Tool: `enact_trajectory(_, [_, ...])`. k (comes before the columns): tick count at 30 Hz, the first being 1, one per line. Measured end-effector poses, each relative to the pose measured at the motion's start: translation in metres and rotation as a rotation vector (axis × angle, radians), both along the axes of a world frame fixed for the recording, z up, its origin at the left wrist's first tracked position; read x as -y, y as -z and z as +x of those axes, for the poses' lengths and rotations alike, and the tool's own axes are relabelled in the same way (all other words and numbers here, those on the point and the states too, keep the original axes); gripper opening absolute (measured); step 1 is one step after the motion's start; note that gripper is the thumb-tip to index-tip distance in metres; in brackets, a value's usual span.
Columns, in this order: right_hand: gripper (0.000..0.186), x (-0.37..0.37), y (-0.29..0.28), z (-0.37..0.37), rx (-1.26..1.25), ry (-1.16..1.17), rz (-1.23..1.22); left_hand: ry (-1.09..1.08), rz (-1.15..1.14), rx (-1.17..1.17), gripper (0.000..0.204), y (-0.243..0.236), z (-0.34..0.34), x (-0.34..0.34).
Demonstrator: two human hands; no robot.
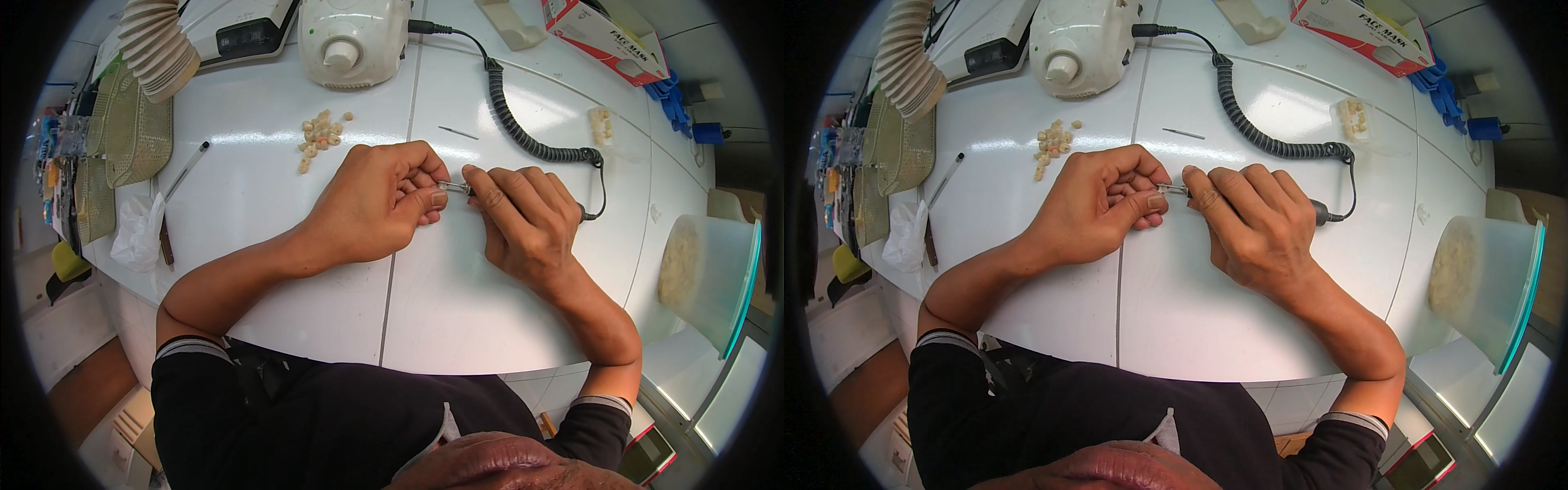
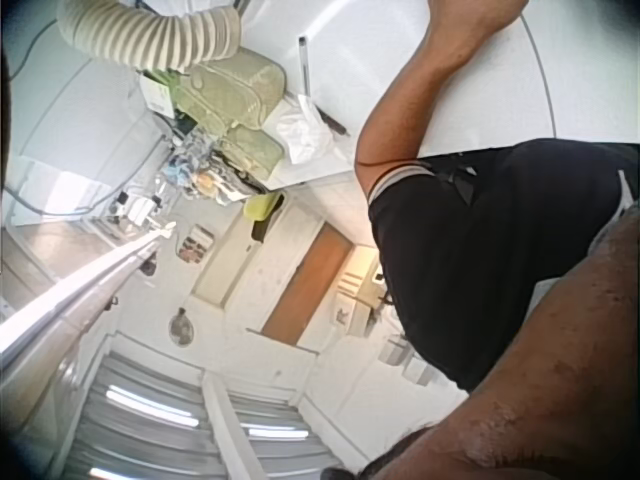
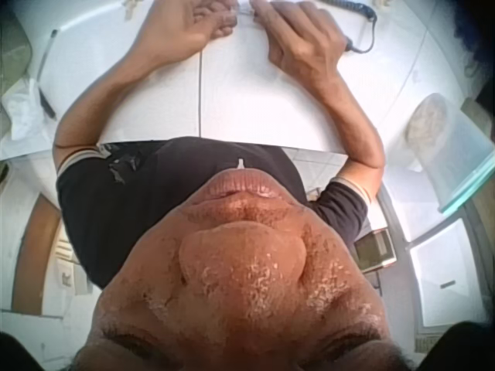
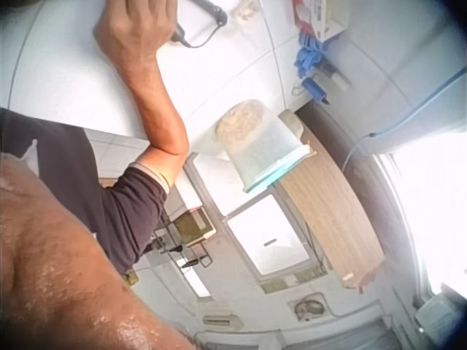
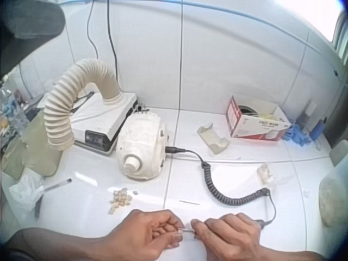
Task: The person polishes several small dental crowns one at a time using a rotary hand tool on a workbench.
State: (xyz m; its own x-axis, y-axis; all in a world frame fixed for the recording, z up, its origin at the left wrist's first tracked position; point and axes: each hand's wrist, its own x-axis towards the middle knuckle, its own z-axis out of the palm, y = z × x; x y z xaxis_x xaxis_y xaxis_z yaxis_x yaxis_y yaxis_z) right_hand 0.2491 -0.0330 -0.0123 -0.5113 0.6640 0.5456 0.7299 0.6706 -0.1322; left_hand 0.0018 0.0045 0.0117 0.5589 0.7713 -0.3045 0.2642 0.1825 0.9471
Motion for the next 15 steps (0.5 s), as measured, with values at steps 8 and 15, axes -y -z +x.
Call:
enact_trajectory(8, [0.035,-0.0004,-0.0027,-0.0008,-0.012,-0.003,-0.001,0.0,0.011,-0.01,0.018,-0.0014,-0.0002,0.0003])
enact_trajectory(15, [0.035,-0.0006,-0.0028,-0.0007,-0.015,-0.005,-0.006,-0.022,0.024,0.003,0.017,-0.0019,0.0004,0.0012])
